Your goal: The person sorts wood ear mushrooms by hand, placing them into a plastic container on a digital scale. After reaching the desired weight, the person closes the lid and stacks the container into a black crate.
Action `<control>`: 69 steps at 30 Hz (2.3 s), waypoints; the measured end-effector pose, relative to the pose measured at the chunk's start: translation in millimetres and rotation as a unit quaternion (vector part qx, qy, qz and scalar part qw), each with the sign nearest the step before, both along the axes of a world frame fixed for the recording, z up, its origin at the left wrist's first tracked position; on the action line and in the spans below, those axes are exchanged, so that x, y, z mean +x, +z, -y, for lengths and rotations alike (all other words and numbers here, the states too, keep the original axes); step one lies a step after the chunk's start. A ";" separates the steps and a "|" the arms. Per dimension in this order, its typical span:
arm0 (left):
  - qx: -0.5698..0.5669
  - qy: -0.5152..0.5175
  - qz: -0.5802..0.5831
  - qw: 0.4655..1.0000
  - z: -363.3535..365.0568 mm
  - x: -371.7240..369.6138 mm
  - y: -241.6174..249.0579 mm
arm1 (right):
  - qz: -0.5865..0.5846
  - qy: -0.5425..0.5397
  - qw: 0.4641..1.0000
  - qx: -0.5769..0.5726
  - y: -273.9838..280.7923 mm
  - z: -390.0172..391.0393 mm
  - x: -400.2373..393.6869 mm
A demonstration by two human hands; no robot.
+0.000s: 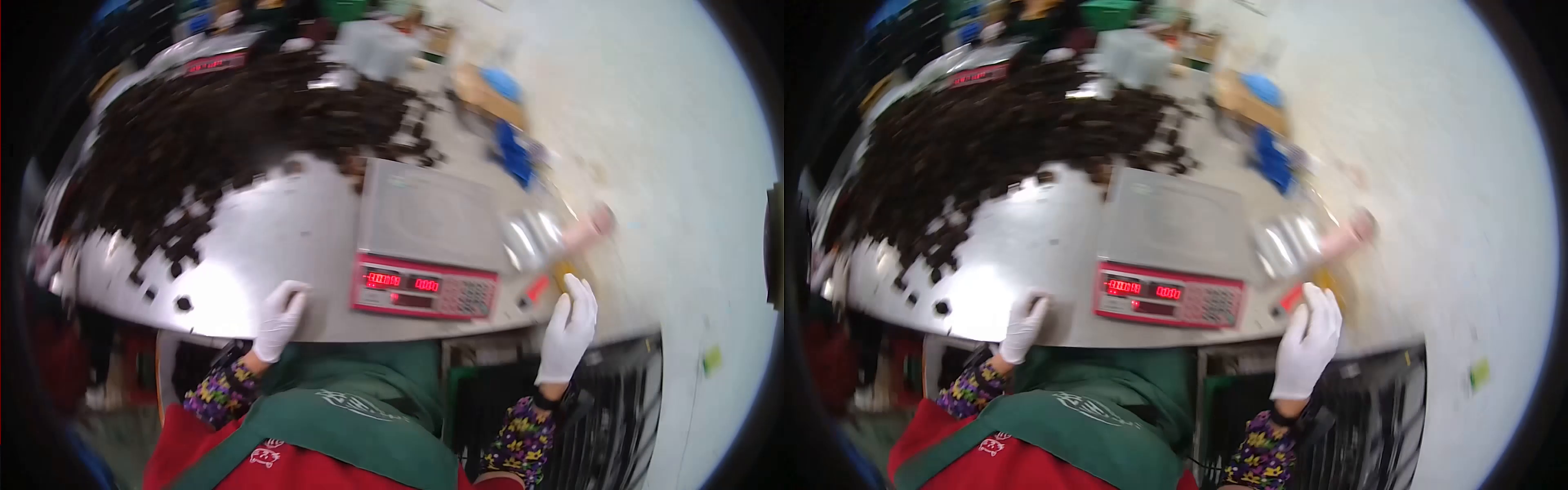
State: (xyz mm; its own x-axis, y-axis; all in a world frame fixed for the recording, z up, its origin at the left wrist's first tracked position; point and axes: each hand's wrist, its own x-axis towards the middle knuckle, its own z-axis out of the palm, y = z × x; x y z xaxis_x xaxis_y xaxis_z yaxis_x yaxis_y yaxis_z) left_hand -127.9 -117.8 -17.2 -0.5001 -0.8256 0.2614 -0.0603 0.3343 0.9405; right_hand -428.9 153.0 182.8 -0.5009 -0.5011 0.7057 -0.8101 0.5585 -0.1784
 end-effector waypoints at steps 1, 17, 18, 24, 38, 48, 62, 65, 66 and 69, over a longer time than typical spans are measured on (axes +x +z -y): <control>-0.001 0.027 0.019 0.999 -3.6 8.1 2.7 | 0.036 0.019 0.999 0.018 -24.0 19.5 -41.1; -0.303 0.186 0.227 0.907 1.3 40.7 -19.2 | 0.224 -0.087 0.938 0.248 -163.2 51.5 -261.2; -0.304 0.178 0.227 0.908 0.5 41.3 -17.9 | 0.224 -0.084 0.937 0.254 -171.5 45.0 -275.1; -0.297 0.176 0.226 0.911 -0.4 42.8 -16.7 | 0.149 -0.061 0.959 0.234 -202.7 25.0 -350.6; -0.191 0.457 0.356 0.792 55.1 154.6 -15.1 | 0.039 0.226 0.966 0.121 -71.1 118.6 -30.8; -0.293 0.440 0.255 0.810 161.0 166.3 6.9 | -0.024 0.273 0.956 0.100 -64.3 117.5 74.2; -0.315 -0.099 0.389 0.860 101.3 -0.8 10.4 | 0.256 0.543 0.781 0.173 -192.4 179.6 180.9; -0.361 -0.110 0.263 0.888 65.5 6.3 3.4 | 0.275 0.536 0.782 0.161 -197.2 178.1 176.9; -0.358 -0.115 0.263 0.889 62.3 12.8 2.7 | 0.279 0.532 0.783 0.163 -198.1 177.8 176.0; -0.305 -0.001 0.106 0.946 65.3 41.9 9.7 | 0.293 0.517 0.791 0.147 -199.1 181.1 174.5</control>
